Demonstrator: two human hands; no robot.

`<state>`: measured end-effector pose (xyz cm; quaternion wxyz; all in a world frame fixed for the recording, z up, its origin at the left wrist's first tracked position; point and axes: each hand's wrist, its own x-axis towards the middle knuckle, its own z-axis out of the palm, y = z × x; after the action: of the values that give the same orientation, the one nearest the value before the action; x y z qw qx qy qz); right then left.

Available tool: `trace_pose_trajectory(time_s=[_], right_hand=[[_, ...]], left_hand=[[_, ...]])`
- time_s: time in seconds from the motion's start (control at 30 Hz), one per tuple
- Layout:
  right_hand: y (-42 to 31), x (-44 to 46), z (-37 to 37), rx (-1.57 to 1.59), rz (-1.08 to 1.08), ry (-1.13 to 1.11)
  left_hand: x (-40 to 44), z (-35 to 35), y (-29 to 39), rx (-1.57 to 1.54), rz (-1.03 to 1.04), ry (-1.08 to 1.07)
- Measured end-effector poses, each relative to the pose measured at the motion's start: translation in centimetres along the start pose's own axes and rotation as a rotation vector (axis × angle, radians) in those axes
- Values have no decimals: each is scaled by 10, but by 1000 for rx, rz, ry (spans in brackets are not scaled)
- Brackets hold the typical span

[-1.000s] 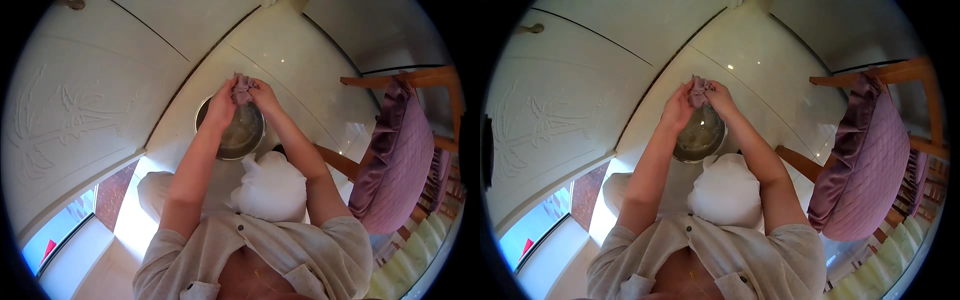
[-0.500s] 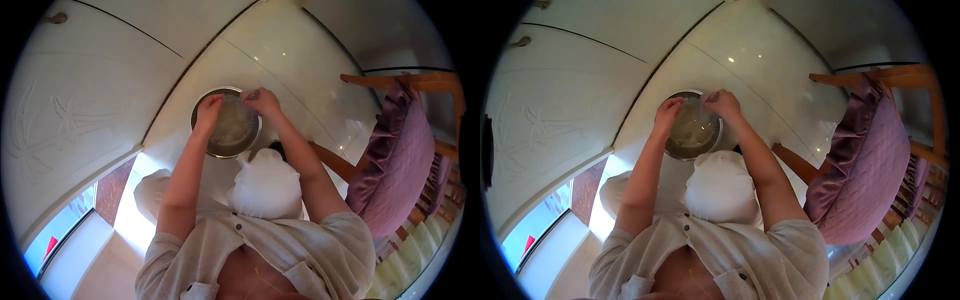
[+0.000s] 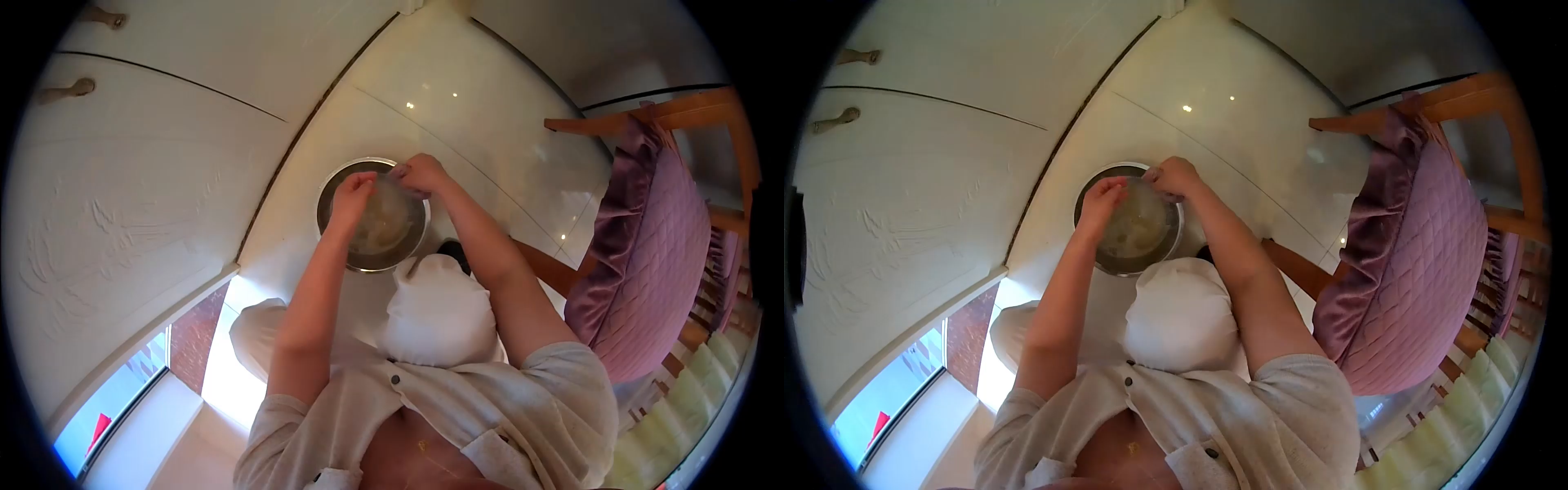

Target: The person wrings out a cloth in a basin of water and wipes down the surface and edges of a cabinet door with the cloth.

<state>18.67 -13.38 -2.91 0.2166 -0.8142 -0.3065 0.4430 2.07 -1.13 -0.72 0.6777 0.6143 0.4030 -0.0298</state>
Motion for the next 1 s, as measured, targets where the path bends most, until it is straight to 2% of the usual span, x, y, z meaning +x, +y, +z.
trace_pose_trajectory(time_s=[0.03,0.1,0.13,0.2,0.23,0.3,0.37,0.43,0.53,0.67,0.73,0.77,0.83,1.0], right_hand=[[0,-4,-9,8,3,6],[6,-11,-29,321,47,-44],[18,-2,-36,327,50,-32],[42,18,-55,86,33,-39],[47,18,-70,88,39,-30],[57,18,-102,217,65,-169],[66,21,-130,155,5,-155],[73,17,-160,75,82,-52],[102,19,-194,147,79,46],[162,27,-229,261,143,60],[184,27,-237,221,157,211],[193,27,-238,222,156,216],[208,28,-239,431,276,301],[236,41,-227,561,274,479]], left_hand=[[-1,2,2,-20,11,2],[-1,7,6,-35,25,-8],[1,9,8,-71,26,-6],[0,14,14,-106,28,-17],[-2,16,20,-111,26,-11],[-4,18,26,-116,31,-12],[-2,18,23,-103,0,-32],[1,23,26,-119,12,-53],[3,38,40,-127,17,-83],[17,66,68,-110,78,-156],[23,78,84,-55,105,-200],[25,82,90,-53,109,-203],[29,89,102,-70,106,-211],[32,96,119,-46,74,-202]])
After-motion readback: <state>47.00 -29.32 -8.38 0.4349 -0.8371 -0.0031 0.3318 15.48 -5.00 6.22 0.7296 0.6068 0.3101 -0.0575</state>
